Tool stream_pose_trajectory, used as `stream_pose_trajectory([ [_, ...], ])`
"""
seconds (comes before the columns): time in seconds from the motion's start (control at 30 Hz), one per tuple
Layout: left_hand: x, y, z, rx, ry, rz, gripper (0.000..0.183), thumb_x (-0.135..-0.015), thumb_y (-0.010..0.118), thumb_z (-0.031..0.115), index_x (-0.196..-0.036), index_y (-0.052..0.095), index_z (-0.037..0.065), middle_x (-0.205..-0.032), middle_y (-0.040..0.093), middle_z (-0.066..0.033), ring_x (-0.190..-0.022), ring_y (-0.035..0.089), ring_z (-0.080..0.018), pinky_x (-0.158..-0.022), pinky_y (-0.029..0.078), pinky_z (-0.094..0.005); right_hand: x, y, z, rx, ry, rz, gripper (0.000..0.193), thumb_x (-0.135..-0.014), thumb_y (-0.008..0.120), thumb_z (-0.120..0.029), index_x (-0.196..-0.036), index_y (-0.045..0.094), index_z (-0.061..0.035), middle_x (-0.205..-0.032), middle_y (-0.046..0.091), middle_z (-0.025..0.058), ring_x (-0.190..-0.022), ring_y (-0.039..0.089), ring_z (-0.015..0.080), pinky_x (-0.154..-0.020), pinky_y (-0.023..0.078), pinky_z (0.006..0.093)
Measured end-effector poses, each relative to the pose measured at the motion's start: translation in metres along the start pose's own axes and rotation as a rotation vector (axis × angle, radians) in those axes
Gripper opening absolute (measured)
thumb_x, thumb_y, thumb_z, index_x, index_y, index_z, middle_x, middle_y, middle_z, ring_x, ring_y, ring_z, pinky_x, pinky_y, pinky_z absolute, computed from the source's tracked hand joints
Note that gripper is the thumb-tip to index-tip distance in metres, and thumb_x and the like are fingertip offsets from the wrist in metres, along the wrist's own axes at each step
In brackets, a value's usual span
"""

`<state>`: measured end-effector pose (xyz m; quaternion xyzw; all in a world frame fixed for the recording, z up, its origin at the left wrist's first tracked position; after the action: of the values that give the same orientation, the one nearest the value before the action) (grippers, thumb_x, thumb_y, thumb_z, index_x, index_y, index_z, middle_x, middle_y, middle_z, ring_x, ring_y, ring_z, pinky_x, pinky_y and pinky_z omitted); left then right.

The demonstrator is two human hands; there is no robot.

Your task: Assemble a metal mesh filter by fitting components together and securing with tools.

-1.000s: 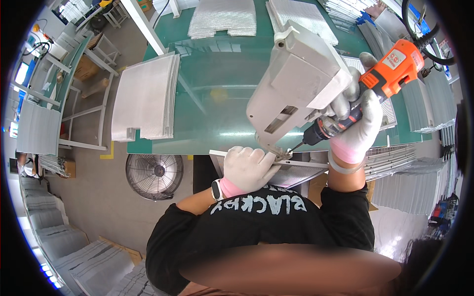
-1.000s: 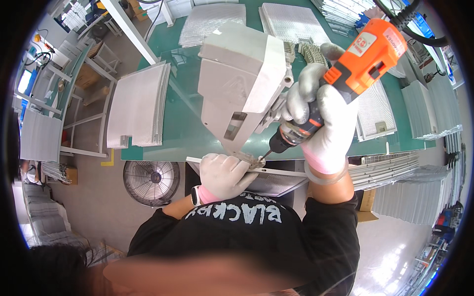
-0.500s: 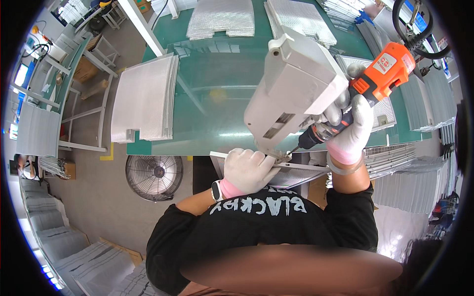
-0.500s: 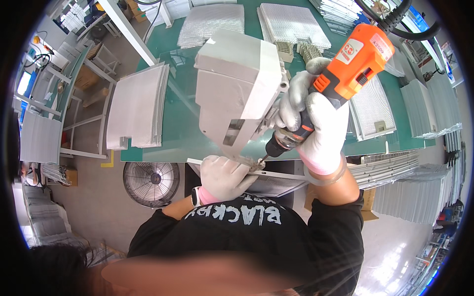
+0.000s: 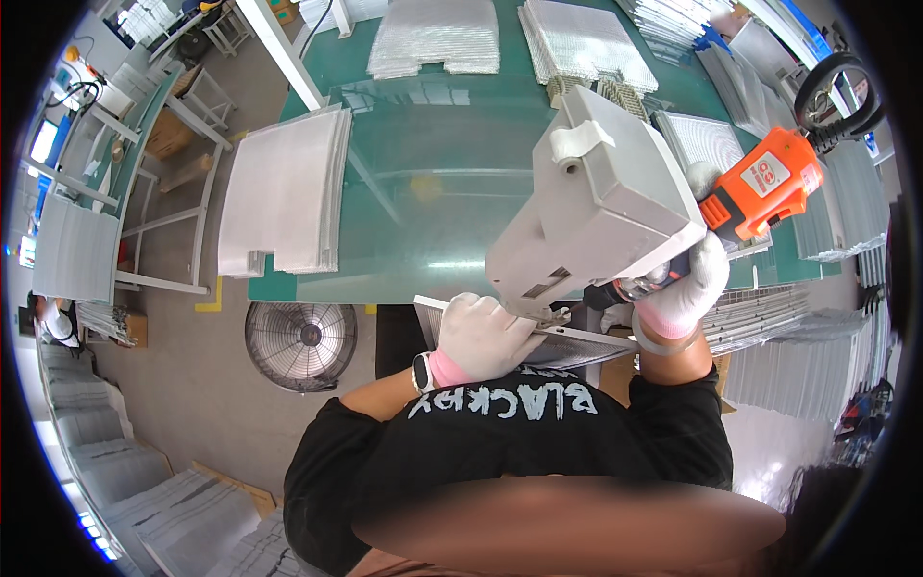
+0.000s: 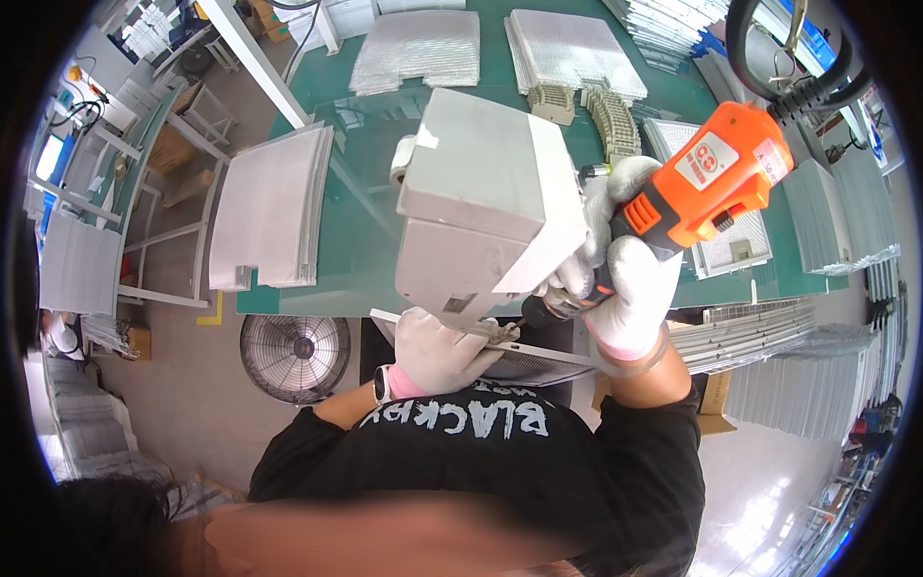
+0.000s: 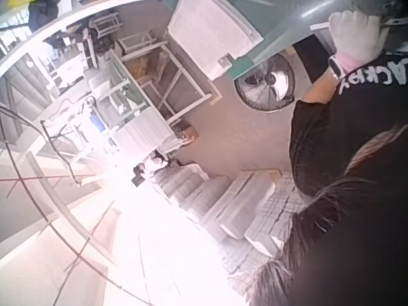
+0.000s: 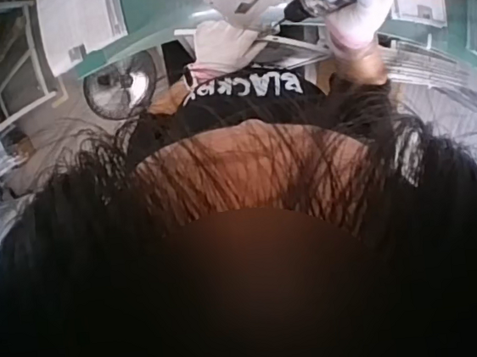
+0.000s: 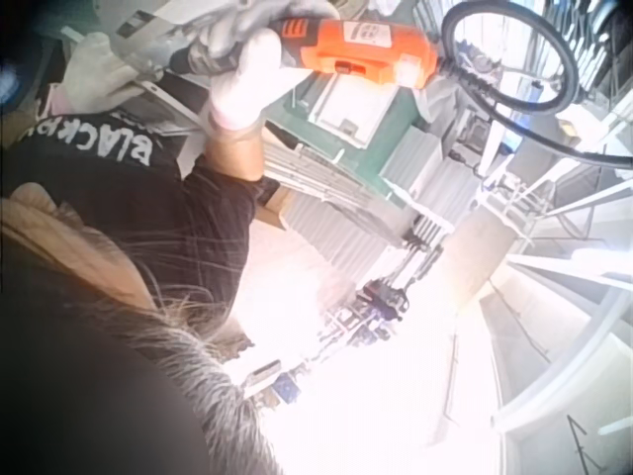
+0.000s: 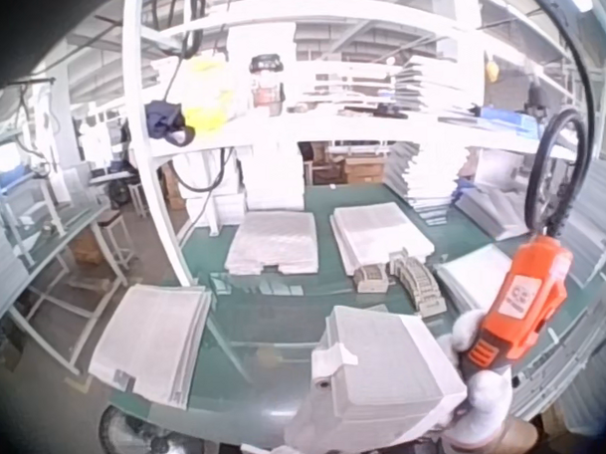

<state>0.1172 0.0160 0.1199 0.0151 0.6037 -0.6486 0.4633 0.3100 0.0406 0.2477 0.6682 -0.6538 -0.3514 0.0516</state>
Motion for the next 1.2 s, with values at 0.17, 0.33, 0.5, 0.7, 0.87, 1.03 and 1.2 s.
stream_pose_trajectory([
  [0.17,-0.003,-0.003,0.002,0.003,-0.014,0.009,0.025,-0.082,0.077,0.037,-0.101,0.075,0.019,-0.084,0.065,0.0004,-0.064,0.062,-0.0170,-0.054,0.044,-0.0365,0.004,-0.002,0.003,-0.018,0.016,-0.017,0.052,-0.089,0.082,-0.030,-0.116,0.043,-0.0086,-0.073,0.052,0.0015,-0.052,0.051,0.0099,-0.043,0.041,0.0249],
  [0.33,-0.007,-0.005,0.001,0.048,-0.001,0.017,0.024,-0.085,0.076,0.036,-0.102,0.076,0.019,-0.091,0.069,-0.0009,-0.067,0.064,-0.0203,-0.053,0.044,-0.0374,0.005,-0.001,0.007,-0.013,0.021,-0.035,0.053,-0.089,0.082,-0.032,-0.116,0.042,-0.0087,-0.073,0.052,0.0010,-0.052,0.052,0.0087,-0.042,0.041,0.0230],
  [0.5,-0.008,-0.007,0.001,0.019,0.012,-0.011,0.027,-0.084,0.076,0.036,-0.105,0.076,0.019,-0.095,0.069,-0.0028,-0.068,0.065,-0.0219,-0.053,0.044,-0.0381,0.002,-0.003,0.010,-0.039,0.016,-0.057,0.053,-0.090,0.082,-0.031,-0.115,0.042,-0.0083,-0.075,0.053,0.0022,-0.052,0.051,0.0098,-0.042,0.040,0.0249],
  [0.7,-0.003,-0.013,0.002,-0.033,-0.064,-0.020,0.031,-0.078,0.081,0.036,-0.101,0.075,0.016,-0.097,0.069,-0.0028,-0.074,0.066,-0.0242,-0.069,0.050,-0.0411,-0.031,0.011,-0.006,-0.059,0.019,-0.114,0.064,-0.096,0.074,-0.033,-0.142,0.041,-0.0020,-0.085,0.054,0.0058,-0.058,0.056,0.0159,-0.047,0.045,0.0305],
  [0.87,-0.008,-0.025,-0.016,-0.011,-0.048,-0.014,0.054,-0.074,0.082,0.025,-0.123,0.065,0.009,-0.095,0.068,-0.0040,-0.067,0.062,-0.0262,-0.067,0.049,-0.0399,-0.083,0.013,-0.058,0.422,-0.100,-0.036,0.030,-0.100,0.064,-0.022,-0.122,0.057,-0.0033,-0.087,0.063,0.0040,-0.064,0.058,0.0094,-0.055,0.048,0.0234],
  [1.03,-0.017,-0.038,-0.061,0.188,-0.136,-0.252,0.051,-0.080,0.077,0.012,-0.127,0.059,0.003,-0.148,0.055,-0.0193,-0.112,0.067,-0.0366,-0.093,0.056,-0.0431,-0.139,0.009,-0.097,0.839,-0.558,0.048,0.046,-0.100,0.064,-0.022,-0.139,0.051,-0.0018,-0.116,0.062,0.0075,-0.099,0.059,0.0139,-0.084,0.047,0.0271],
  [1.2,-0.035,-0.032,-0.106,0.216,-0.174,-0.346,0.041,-0.084,0.074,0.010,-0.123,0.063,0.005,-0.156,0.048,-0.0193,-0.127,0.061,-0.0363,-0.102,0.053,-0.0402,-0.167,0.000,-0.147,1.114,-0.732,0.089,0.070,-0.095,0.068,-0.015,-0.155,0.037,0.0017,-0.147,0.052,0.0136,-0.132,0.050,0.0213,-0.113,0.039,0.0329],
])
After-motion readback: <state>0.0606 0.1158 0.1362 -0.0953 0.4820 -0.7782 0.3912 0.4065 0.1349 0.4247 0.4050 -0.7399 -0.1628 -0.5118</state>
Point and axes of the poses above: each hand's wrist, its own x-axis away from the middle knuckle, its own y-axis out of the palm, z = x × y, the point moved 1 cm from there along -x, towards the middle knuckle
